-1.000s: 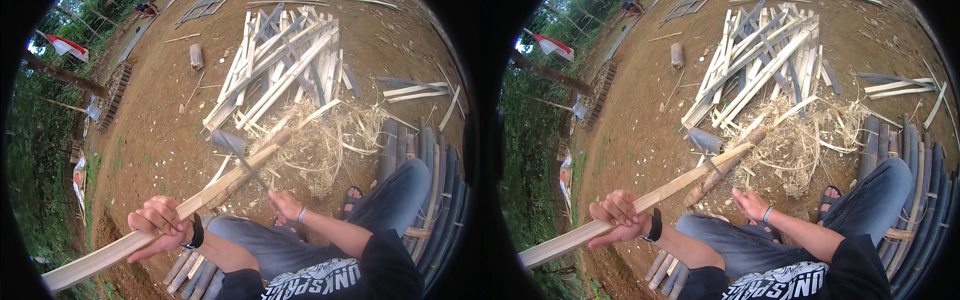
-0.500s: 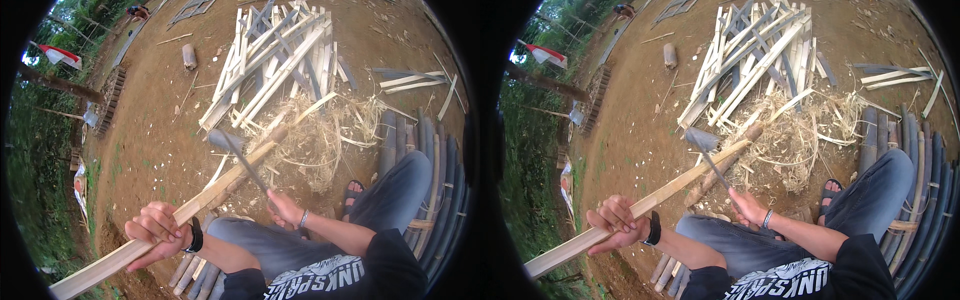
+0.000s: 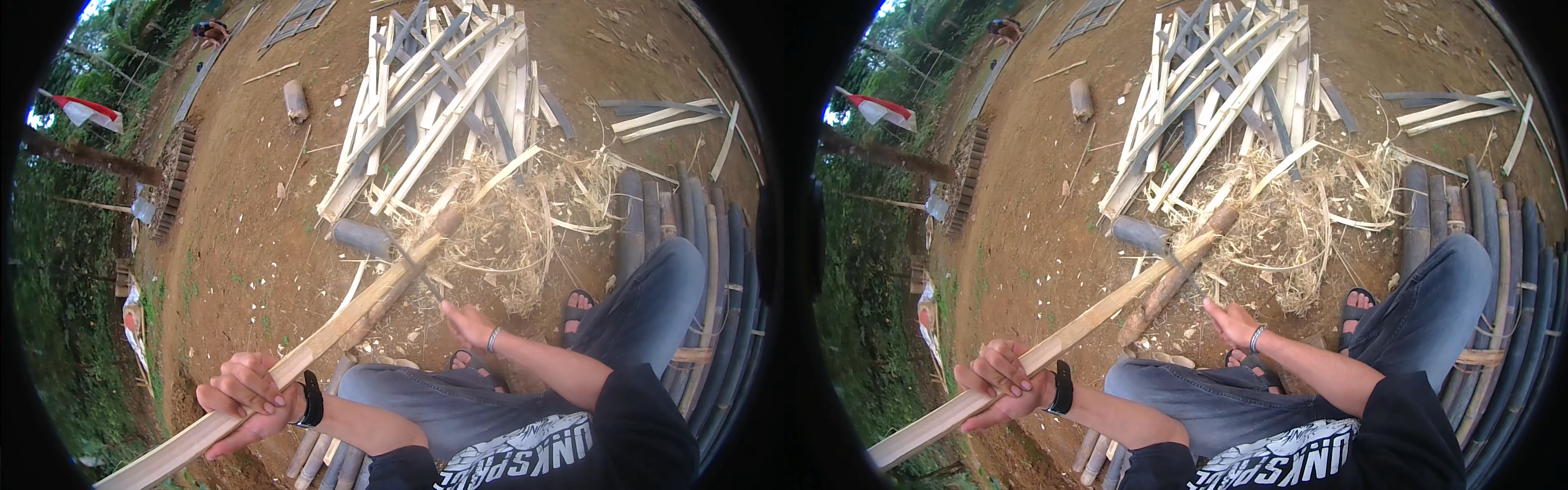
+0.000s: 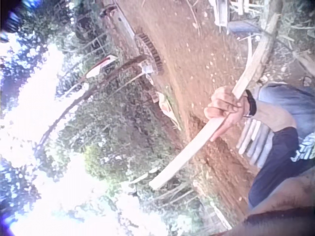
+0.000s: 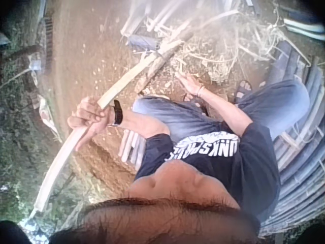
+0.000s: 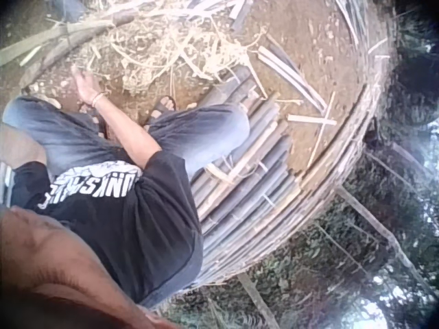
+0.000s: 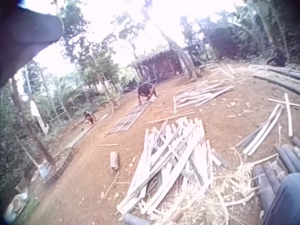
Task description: The person shaves and trims a long strip of wood using a machete, moving the blade along the length of the wood to remove shavings while holding the wood against a log support.
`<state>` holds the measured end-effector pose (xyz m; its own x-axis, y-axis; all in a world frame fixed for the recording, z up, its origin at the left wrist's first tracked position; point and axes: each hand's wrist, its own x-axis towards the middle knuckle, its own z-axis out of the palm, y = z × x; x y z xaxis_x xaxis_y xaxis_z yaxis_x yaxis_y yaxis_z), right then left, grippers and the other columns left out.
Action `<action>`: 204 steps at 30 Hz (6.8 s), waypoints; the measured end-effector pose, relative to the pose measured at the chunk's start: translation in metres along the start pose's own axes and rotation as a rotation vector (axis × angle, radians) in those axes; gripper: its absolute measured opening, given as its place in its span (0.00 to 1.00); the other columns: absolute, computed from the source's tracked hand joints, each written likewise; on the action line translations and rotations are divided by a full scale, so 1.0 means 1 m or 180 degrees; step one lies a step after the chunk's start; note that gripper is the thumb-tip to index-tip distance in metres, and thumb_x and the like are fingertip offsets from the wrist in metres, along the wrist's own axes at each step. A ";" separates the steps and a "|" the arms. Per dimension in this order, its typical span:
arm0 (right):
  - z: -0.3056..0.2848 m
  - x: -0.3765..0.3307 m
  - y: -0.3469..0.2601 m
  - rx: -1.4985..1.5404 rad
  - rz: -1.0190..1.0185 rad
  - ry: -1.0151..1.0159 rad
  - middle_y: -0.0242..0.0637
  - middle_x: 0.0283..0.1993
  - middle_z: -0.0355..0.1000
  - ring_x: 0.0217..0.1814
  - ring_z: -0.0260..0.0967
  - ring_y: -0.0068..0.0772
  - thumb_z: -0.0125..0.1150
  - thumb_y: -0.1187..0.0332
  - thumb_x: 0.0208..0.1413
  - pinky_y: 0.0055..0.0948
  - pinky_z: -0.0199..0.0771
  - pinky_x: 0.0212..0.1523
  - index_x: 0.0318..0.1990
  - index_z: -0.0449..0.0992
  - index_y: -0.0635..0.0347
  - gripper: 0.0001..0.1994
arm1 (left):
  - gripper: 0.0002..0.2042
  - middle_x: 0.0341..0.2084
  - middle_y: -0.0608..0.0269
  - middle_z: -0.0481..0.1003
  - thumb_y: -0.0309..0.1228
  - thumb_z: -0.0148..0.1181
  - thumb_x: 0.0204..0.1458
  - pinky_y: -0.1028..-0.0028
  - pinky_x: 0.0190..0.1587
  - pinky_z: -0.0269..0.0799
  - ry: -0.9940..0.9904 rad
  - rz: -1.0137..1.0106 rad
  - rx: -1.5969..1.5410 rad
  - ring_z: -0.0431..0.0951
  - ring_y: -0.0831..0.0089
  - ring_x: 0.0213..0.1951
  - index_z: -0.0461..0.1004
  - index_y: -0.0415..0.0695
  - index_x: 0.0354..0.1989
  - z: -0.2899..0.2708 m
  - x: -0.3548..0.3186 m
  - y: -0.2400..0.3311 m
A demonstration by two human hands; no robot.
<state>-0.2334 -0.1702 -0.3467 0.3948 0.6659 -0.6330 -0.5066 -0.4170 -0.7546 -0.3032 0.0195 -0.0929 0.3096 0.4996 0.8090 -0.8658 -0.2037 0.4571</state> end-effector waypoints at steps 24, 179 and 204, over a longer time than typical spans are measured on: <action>0.004 0.011 -0.013 0.0110 -0.0244 -0.0444 0.23 0.07 0.52 0.07 0.52 0.18 0.30 0.29 0.53 0.24 0.64 0.13 0.11 0.56 0.49 0.35 | 0.29 0.04 0.76 0.52 0.65 0.47 0.49 0.88 0.12 0.43 -0.0184 -0.0241 0.0026 0.53 0.88 0.06 0.52 0.51 0.17 -0.023 0.004 0.003; -0.024 0.070 0.014 -0.0386 -0.0467 0.0830 0.29 0.11 0.60 0.09 0.58 0.23 0.40 0.48 0.62 0.25 0.57 0.12 0.22 0.66 0.61 0.26 | 0.29 0.09 0.73 0.47 0.65 0.31 0.55 0.80 0.13 0.39 0.1341 -0.0548 0.1585 0.45 0.83 0.11 0.49 0.50 0.19 -0.054 0.043 -0.092; -0.034 0.077 0.035 -0.0928 -0.1583 0.1458 0.28 0.10 0.60 0.13 0.60 0.21 0.39 0.49 0.63 0.22 0.58 0.15 0.22 0.68 0.62 0.26 | 0.29 0.11 0.73 0.46 0.65 0.30 0.54 0.80 0.14 0.39 0.1116 -0.0837 0.1521 0.44 0.82 0.12 0.49 0.50 0.20 -0.001 0.044 -0.116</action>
<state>-0.1945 -0.1548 -0.4271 0.8378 0.5206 -0.1644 0.0151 -0.3231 -0.9462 -0.1901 0.0658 -0.1108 0.2708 0.8127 0.5159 -0.4831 -0.3489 0.8031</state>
